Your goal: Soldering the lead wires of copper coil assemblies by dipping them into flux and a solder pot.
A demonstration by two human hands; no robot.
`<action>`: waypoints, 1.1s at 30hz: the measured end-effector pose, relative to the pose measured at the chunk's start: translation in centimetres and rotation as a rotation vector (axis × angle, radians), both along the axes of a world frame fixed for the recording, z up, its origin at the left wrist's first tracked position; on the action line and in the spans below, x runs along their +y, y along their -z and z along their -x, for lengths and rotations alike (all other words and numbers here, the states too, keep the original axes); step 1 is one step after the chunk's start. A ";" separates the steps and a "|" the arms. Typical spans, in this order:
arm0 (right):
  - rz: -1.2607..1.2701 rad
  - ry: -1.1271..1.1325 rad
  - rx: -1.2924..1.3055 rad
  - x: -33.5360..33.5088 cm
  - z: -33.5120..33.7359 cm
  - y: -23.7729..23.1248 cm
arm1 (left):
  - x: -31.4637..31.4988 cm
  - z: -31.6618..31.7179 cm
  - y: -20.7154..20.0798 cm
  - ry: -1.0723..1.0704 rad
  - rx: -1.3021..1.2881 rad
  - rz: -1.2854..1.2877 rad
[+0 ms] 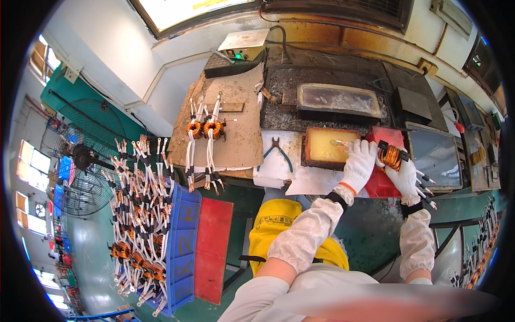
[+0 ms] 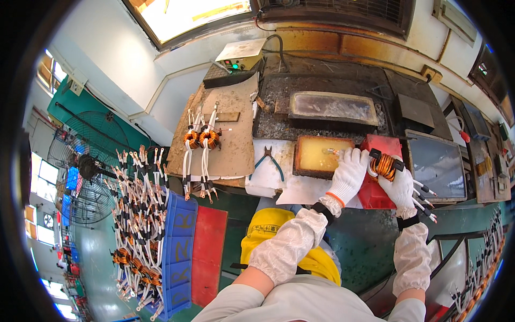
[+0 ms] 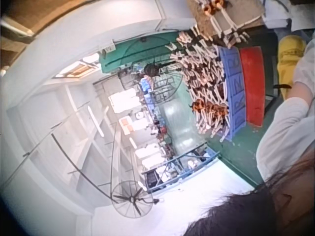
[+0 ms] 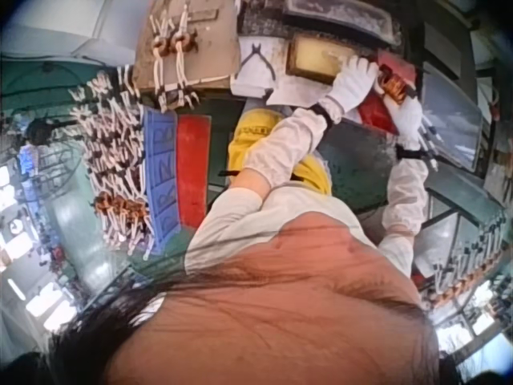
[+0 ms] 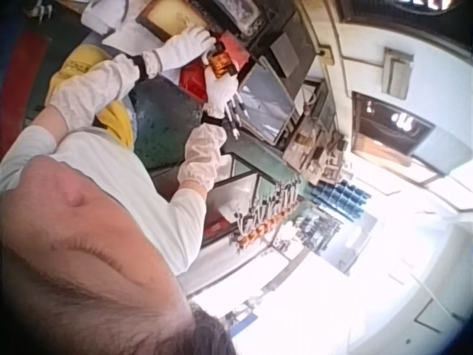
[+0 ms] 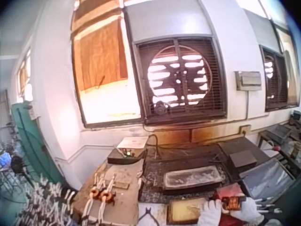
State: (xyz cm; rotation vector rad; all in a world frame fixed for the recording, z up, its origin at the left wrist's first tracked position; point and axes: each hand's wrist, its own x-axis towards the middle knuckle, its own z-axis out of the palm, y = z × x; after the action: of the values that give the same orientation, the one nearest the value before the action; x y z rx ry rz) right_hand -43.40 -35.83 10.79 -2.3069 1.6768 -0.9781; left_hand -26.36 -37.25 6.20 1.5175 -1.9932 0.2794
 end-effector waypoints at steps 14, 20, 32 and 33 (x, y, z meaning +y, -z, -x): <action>-0.188 0.131 -0.283 0.5 0.2 0.6 | 4.6 -7.0 -1.7 0.307 0.187 -0.085; -0.350 0.262 -0.224 -1.2 -1.1 -1.1 | 12.5 -19.6 -0.4 0.035 0.220 -0.062; -0.259 0.322 0.024 -5.1 -2.2 -1.5 | 28.1 -36.7 12.6 -0.693 0.162 -0.378; -0.269 0.298 0.018 -4.9 -2.6 -2.1 | 28.8 -37.3 13.9 -0.750 0.104 -0.392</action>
State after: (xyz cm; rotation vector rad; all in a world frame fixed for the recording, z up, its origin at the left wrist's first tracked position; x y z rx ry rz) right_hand -40.80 -40.72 12.85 -1.9395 2.0576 -0.7214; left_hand 10.97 -8.45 -7.73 2.4429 -1.3697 0.1004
